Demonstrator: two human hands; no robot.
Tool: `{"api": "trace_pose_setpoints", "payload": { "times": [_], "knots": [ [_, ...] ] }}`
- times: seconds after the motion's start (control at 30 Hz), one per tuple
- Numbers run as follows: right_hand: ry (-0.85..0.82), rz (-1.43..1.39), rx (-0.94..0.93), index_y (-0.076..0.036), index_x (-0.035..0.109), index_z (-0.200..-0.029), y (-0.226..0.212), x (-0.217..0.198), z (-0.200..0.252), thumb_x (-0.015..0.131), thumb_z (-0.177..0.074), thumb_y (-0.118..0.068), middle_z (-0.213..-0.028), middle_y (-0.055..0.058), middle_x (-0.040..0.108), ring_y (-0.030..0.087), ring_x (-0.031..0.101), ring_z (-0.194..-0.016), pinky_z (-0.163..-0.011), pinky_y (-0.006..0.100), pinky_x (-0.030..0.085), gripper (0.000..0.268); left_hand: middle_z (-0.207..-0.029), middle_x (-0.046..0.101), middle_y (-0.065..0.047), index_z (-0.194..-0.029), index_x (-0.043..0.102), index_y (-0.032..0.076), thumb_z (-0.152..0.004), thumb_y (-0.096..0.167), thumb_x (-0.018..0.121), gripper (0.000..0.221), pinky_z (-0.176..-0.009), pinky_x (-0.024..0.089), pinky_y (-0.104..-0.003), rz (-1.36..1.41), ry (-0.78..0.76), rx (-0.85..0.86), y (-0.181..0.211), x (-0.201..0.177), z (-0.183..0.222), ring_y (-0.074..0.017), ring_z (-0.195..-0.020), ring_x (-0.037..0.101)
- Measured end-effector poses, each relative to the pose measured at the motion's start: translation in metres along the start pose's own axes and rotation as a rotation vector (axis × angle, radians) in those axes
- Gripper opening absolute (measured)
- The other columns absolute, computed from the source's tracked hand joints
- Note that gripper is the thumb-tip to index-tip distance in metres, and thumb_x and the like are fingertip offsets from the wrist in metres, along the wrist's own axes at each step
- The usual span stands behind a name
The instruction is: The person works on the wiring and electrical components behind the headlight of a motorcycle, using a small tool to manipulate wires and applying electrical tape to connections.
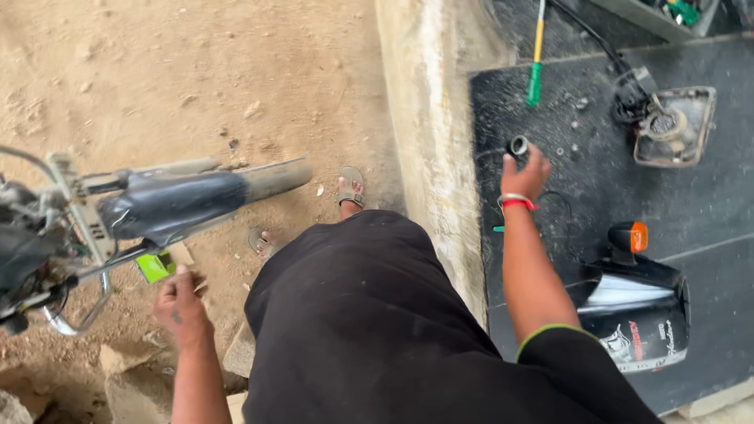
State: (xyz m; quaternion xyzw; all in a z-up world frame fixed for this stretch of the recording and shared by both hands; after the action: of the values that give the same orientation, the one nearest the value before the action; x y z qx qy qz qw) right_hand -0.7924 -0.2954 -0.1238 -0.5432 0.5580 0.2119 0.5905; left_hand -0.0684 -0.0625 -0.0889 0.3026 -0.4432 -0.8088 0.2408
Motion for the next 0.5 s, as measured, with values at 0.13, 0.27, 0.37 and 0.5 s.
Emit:
{"api": "trace_pose_setpoints", "payload": {
  "times": [0.13, 0.27, 0.37, 0.5],
  "knots": [
    [-0.013, 0.091, 0.008, -0.010, 0.072, -0.108, -0.025, 0.009, -0.008, 0.090, -0.082, -0.025, -0.114, 0.017, 0.059, 0.037, 0.061, -0.098, -0.084, 0.045, 0.052, 0.035, -0.100, 0.074, -0.012, -0.105, 0.071, -0.001, -0.108, 0.035, 0.061, 0.037, -0.087, 0.059, -0.033, -0.218, -0.204, -0.037, 0.056, 0.064, 0.017, -0.0193, -0.093, 0.072],
    [-0.306, -0.236, 0.004, -0.009, 0.070, -0.110, -0.128, 0.003, -0.003, 0.081, -0.096, -0.019, -0.125, 0.014, 0.063, 0.028, 0.068, -0.096, -0.083, 0.041, 0.056, 0.021, -0.107, 0.076, -0.010, -0.118, 0.075, 0.003, -0.100, 0.025, 0.068, 0.030, -0.092, 0.053, -0.032, -0.295, -0.465, 0.149, 0.132, 0.141, 0.039, -0.0190, -0.100, 0.069],
    [-0.652, -0.639, -0.267, -0.005, 0.065, -0.109, -0.243, -0.037, 0.049, 0.077, -0.093, -0.011, -0.134, 0.013, 0.066, 0.024, 0.071, -0.107, -0.085, 0.037, 0.060, 0.021, -0.128, 0.073, -0.008, -0.134, 0.067, 0.009, -0.093, 0.018, 0.071, 0.042, -0.097, 0.056, -0.034, -0.229, -0.810, 0.331, 0.186, 0.187, 0.079, -0.0181, -0.113, 0.071],
    [-0.834, -0.806, -0.639, -0.004, 0.066, -0.101, -0.375, -0.113, 0.099, 0.081, -0.086, -0.008, -0.126, 0.015, 0.070, 0.028, 0.071, -0.113, -0.095, 0.037, 0.056, 0.021, -0.112, 0.075, -0.009, -0.132, 0.069, 0.008, -0.082, 0.024, 0.086, 0.055, -0.089, 0.059, -0.034, -0.280, -0.816, 0.584, 0.254, 0.191, 0.112, -0.0185, -0.099, 0.073]
  ]
}}
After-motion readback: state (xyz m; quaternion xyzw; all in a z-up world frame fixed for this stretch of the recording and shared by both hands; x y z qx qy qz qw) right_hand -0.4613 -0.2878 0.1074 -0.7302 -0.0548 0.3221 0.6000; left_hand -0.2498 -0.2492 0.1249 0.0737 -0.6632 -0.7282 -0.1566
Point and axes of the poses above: each hand's wrist, its own z-axis away from the middle knuckle, its own x-axis out of the palm, y = z × x, the point moved 5 cm from there along -z, towards the middle knuckle
